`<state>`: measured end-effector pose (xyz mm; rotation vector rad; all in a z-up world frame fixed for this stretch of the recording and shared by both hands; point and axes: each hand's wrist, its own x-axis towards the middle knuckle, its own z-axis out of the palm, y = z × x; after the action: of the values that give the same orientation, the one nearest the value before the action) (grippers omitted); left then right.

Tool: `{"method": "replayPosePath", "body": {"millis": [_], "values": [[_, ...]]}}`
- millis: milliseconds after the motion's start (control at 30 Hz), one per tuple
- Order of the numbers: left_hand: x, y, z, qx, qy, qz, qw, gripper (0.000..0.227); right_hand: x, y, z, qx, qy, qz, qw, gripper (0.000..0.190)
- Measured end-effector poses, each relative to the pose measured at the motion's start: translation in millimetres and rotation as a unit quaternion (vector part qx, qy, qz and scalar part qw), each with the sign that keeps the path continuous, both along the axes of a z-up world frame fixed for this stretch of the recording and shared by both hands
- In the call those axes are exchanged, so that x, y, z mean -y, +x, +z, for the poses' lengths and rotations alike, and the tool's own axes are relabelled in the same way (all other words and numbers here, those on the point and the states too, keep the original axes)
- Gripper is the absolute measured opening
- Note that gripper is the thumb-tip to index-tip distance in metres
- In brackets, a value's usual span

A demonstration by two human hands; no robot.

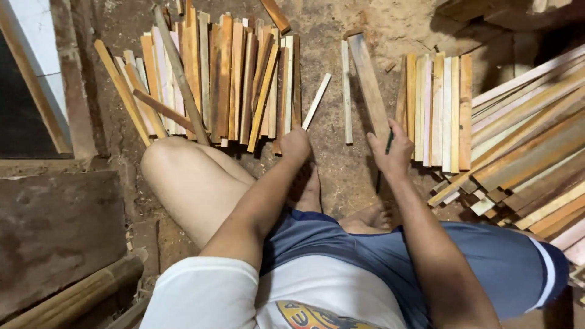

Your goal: A person sits on the floor and uses a hand tool to shave or mark the edges of thin wooden strips one by one.

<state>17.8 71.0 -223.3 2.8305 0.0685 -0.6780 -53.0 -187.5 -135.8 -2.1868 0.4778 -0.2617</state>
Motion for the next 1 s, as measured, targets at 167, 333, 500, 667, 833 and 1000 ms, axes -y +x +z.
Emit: {"method": "replayPosePath", "body": {"millis": [167, 333, 500, 667, 833, 1000], "values": [[23.4, -25.4, 44.9, 0.032, 0.063, 0.008, 0.997, 0.023, -4.6, -3.5, 5.8, -0.010, 0.019, -0.012, 1.000, 0.059], [18.9, -19.1, 16.5, 0.012, 0.050, 0.031, 0.998, 0.023, -6.3, -7.6, 6.0, -0.004, 0.035, -0.018, 0.999, 0.060], [30.7, -29.2, 108.0, -0.168, -0.175, 0.130, 0.962, 0.078, -8.3, -7.7, 9.8, -0.040, 0.056, -0.027, 0.997, 0.063], [31.1, -5.0, 80.2, -0.311, -0.530, 0.231, 0.754, 0.024, -7.9, -7.7, 23.0, -0.113, 0.136, -0.058, 0.983, 0.064], [42.0, 2.1, 177.2, -0.276, -0.683, 0.122, 0.665, 0.032, -27.8, -14.6, 71.9, -0.070, 0.339, -0.079, 0.935, 0.065], [39.4, 10.4, 191.9, -0.208, -0.751, 0.050, 0.624, 0.057, -25.1, -22.0, 106.9, -0.031, 0.359, -0.065, 0.931, 0.070]]}}
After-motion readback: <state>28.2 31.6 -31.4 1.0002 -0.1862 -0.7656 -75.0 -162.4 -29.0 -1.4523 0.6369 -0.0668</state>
